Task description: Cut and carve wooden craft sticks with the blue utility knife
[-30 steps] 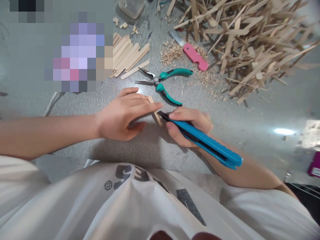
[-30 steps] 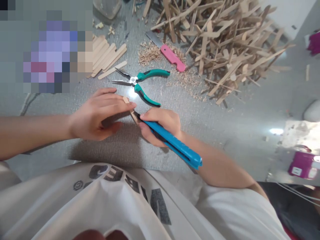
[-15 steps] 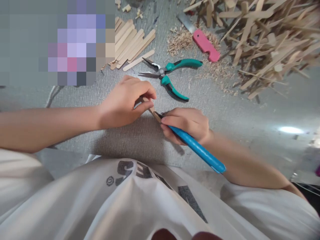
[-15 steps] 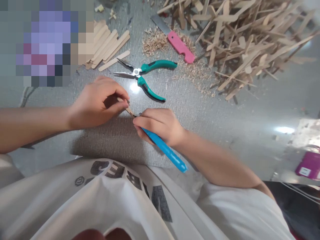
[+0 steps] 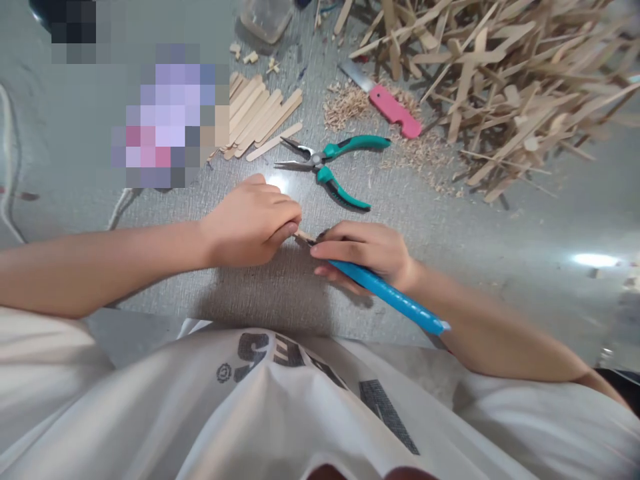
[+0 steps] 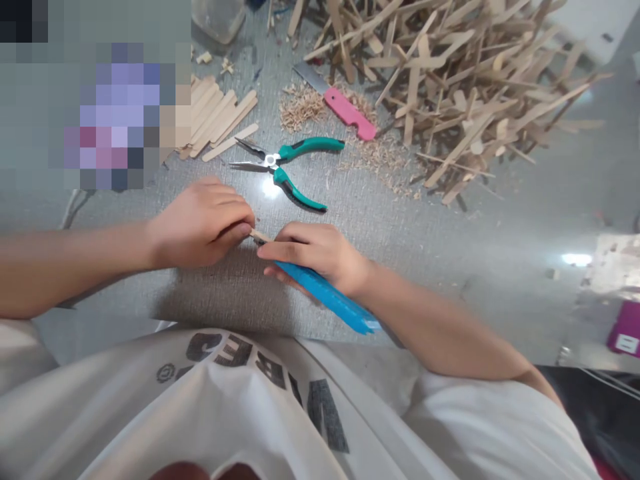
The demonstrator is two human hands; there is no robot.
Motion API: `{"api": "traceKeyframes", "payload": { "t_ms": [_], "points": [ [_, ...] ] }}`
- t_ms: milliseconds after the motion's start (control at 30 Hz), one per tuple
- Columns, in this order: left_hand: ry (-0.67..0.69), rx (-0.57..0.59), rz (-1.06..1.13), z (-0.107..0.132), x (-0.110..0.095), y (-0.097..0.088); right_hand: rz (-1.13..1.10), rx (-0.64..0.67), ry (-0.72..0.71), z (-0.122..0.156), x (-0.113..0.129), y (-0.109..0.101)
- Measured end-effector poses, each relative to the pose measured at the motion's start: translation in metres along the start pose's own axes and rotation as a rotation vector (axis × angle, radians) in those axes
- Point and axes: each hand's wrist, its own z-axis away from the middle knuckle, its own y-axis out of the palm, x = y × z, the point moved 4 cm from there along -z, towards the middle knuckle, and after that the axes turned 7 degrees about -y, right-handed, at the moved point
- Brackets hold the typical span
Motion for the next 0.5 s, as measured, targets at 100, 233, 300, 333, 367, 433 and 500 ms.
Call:
{"api": "traceKeyframes", "payload": {
  "t_ms": [100,233,300,333,367,433,500],
  "points": [
    [0.02,0.011,-0.05,-0.0002,0.0022,-0.0009,-0.088,0.032,0.0,-0.0003,-0.0004,0.0004],
    [0.01,0.044,-0.073,-0.0023,0.003,-0.0049,-0.091,0.03,0.025,-0.002,-0.0001,-0.0014],
    [-0.011,0.042,-0.086,-0.0032,0.0041,-0.0053,-0.079,0.026,0.04,-0.0027,-0.0001,-0.0013],
    [-0.021,0.038,-0.089,-0.0034,0.0049,-0.0048,-0.074,0.03,0.044,-0.0029,0.0,-0.0008],
    [-0.028,0.033,-0.086,-0.0033,0.0057,-0.0038,-0.069,0.037,0.047,-0.003,0.0,-0.0001],
    [-0.033,0.027,-0.07,-0.0028,0.0076,-0.0011,-0.065,0.051,0.05,-0.003,0.0004,0.001],
    [-0.03,0.035,-0.053,-0.0021,0.0091,0.0017,-0.067,0.035,0.042,-0.0031,0.0013,0.0005]
  ]
}}
